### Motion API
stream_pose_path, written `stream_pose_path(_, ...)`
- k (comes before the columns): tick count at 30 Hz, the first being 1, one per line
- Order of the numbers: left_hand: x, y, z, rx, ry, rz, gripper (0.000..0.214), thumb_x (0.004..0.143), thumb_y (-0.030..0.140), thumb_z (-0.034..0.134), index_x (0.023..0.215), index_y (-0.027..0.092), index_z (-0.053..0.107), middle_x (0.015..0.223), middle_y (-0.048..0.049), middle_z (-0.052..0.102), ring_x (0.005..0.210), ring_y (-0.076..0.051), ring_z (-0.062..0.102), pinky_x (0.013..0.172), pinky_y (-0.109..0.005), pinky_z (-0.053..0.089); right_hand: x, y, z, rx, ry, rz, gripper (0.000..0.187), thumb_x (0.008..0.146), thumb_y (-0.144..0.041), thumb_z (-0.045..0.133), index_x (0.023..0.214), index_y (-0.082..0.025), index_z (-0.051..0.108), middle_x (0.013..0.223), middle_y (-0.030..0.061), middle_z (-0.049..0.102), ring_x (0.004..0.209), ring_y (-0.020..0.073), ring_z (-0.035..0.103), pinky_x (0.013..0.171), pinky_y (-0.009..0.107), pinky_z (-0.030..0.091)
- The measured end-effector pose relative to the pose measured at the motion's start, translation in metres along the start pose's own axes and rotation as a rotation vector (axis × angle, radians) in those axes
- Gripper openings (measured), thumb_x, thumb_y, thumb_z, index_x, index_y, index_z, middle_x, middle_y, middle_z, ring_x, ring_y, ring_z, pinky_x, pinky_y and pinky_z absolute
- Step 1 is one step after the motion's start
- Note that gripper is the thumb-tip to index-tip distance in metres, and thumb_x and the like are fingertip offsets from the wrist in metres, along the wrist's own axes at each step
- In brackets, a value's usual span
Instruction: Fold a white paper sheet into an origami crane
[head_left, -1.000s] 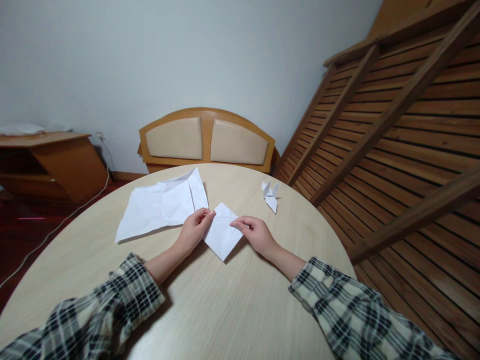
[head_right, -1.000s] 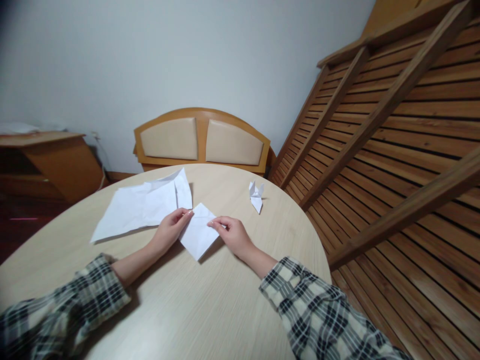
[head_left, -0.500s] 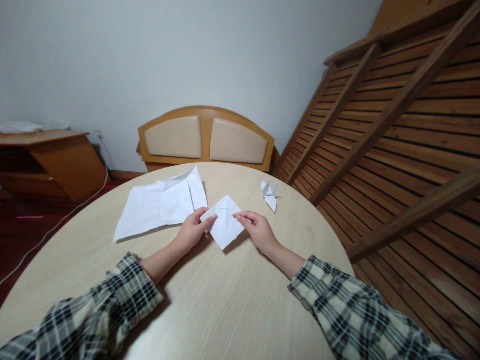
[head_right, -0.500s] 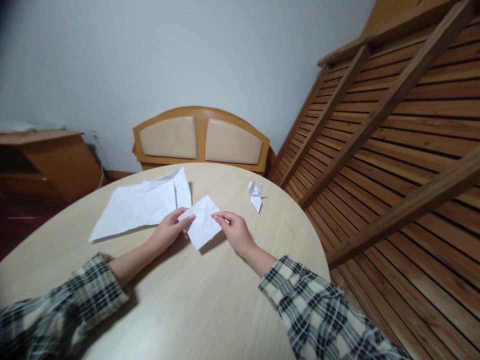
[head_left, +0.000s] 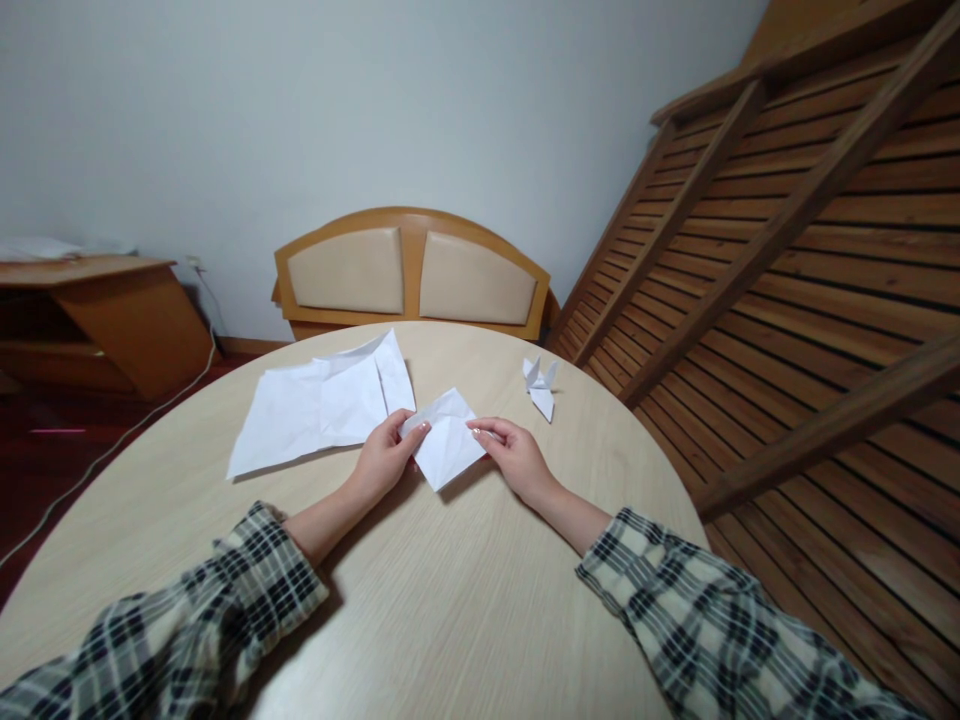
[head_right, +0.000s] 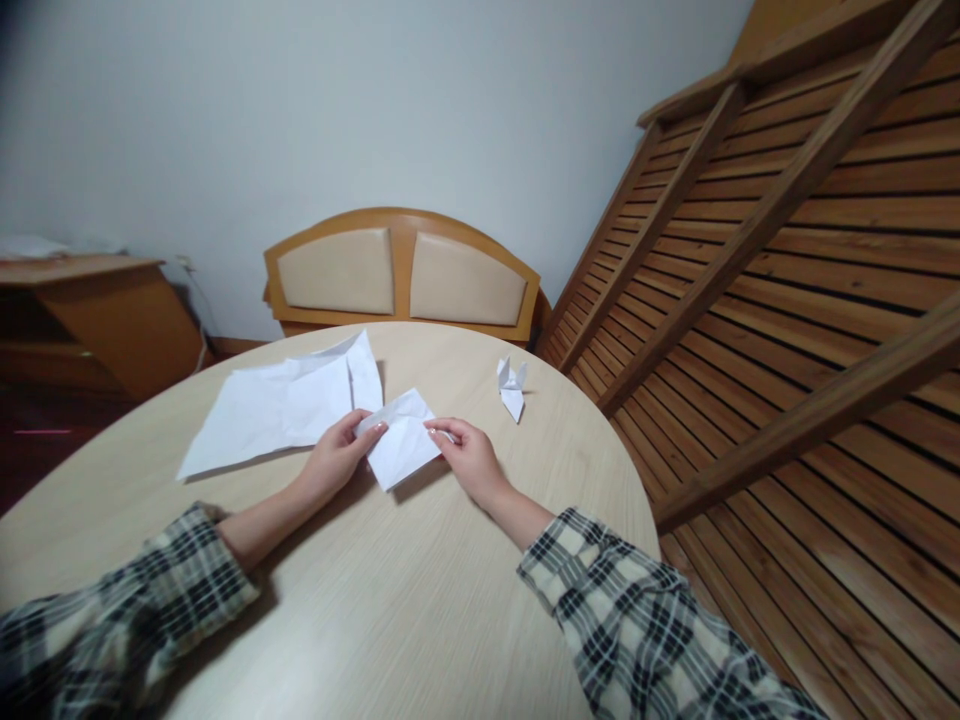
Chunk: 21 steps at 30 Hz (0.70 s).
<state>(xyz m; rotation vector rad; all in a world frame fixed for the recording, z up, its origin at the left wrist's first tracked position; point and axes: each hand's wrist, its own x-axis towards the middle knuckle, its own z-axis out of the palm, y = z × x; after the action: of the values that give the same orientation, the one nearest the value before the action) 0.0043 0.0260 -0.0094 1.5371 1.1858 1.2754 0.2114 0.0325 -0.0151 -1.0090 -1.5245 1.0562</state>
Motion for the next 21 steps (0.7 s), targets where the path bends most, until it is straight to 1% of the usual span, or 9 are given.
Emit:
stream_pose_path(2,0.000,-0.001,0.000,0.006,-0.025,-0.027,0.035,0.081,0.052,0.061,0.085,0.017,0.058,0.057,0.0048,0.051,0.045,-0.013,0.049,0.043,-0.025,0.038,0.001,0.002,0.000,0.007,0.017,0.051,0.027,0.082,-0.034,0.063,0.101,-0.019,0.074,0.092,0.0063,0.073,0.071,0.0159,0.063,0.057,0.027,0.051)
stream_pose_path(4,-0.001,0.000,-0.001,0.018,-0.043,-0.031,0.036,0.081,0.052,0.062,0.087,0.017,0.058,0.058,0.0038,0.054,0.046,-0.013,0.051,0.045,-0.025,0.040,0.002,0.003,0.000,0.007,0.035,0.069,0.027,0.081,-0.033,0.063,0.101,-0.018,0.074,0.089,0.0063,0.071,0.063,0.0139,0.059,0.051,0.025,0.048)
stream_pose_path(6,-0.001,0.000,-0.001,0.026,-0.054,-0.025,0.036,0.081,0.051,0.062,0.088,0.016,0.058,0.059,0.0032,0.055,0.048,-0.013,0.053,0.047,-0.025,0.042,0.003,0.004,-0.001,0.002,0.049,0.053,0.027,0.081,-0.033,0.063,0.100,-0.018,0.074,0.088,0.0058,0.071,0.060,0.0121,0.056,0.050,0.023,0.046)
stream_pose_path(9,-0.001,0.000,-0.001,0.029,-0.051,0.000,0.034,0.081,0.049,0.062,0.090,0.016,0.058,0.058,0.0042,0.054,0.050,-0.013,0.052,0.049,-0.024,0.042,0.002,0.004,-0.001,-0.005,0.067,0.033,0.026,0.081,-0.033,0.063,0.099,-0.018,0.074,0.086,0.0047,0.069,0.058,0.0104,0.053,0.049,0.022,0.044)
stream_pose_path(13,0.001,-0.005,0.000,0.076,0.002,0.064,0.028,0.084,0.044,0.058,0.089,0.017,0.059,0.059,0.0049,0.051,0.052,-0.013,0.050,0.050,-0.024,0.039,0.000,0.003,0.001,0.010,0.054,0.043,0.025,0.081,-0.033,0.063,0.098,-0.019,0.074,0.090,0.0051,0.070,0.063,0.0116,0.057,0.050,0.022,0.046)
stream_pose_path(15,0.002,-0.008,0.000,0.098,0.020,0.079,0.026,0.085,0.043,0.055,0.089,0.017,0.058,0.059,0.0051,0.049,0.052,-0.013,0.049,0.049,-0.023,0.037,-0.001,0.003,0.002,0.039,0.028,0.046,0.024,0.082,-0.033,0.063,0.100,-0.020,0.073,0.094,0.0054,0.070,0.070,0.0135,0.061,0.054,0.023,0.049)
stream_pose_path(17,0.003,-0.011,-0.001,0.111,0.035,0.073,0.026,0.086,0.042,0.054,0.093,0.017,0.057,0.061,0.0050,0.049,0.053,-0.013,0.049,0.049,-0.024,0.038,-0.001,0.004,0.003,0.062,0.014,0.032,0.023,0.082,-0.032,0.063,0.100,-0.021,0.072,0.096,0.0053,0.070,0.077,0.0153,0.063,0.060,0.026,0.053)
stream_pose_path(19,0.004,-0.013,-0.002,0.147,0.078,0.089,0.028,0.086,0.040,0.055,0.105,0.018,0.055,0.071,0.0028,0.054,0.061,-0.014,0.054,0.055,-0.025,0.043,0.001,0.006,0.002,0.061,0.019,0.016,0.022,0.083,-0.030,0.062,0.100,-0.021,0.072,0.098,0.0055,0.071,0.081,0.0166,0.065,0.064,0.028,0.054)
stream_pose_path(21,0.004,-0.014,-0.004,0.236,0.150,0.177,0.036,0.085,0.033,0.059,0.117,0.020,0.052,0.092,-0.0030,0.060,0.083,-0.019,0.060,0.071,-0.032,0.050,0.003,0.008,0.000,0.032,0.031,0.020,0.022,0.084,-0.028,0.060,0.100,-0.020,0.072,0.099,0.0060,0.071,0.082,0.0172,0.065,0.066,0.029,0.055)
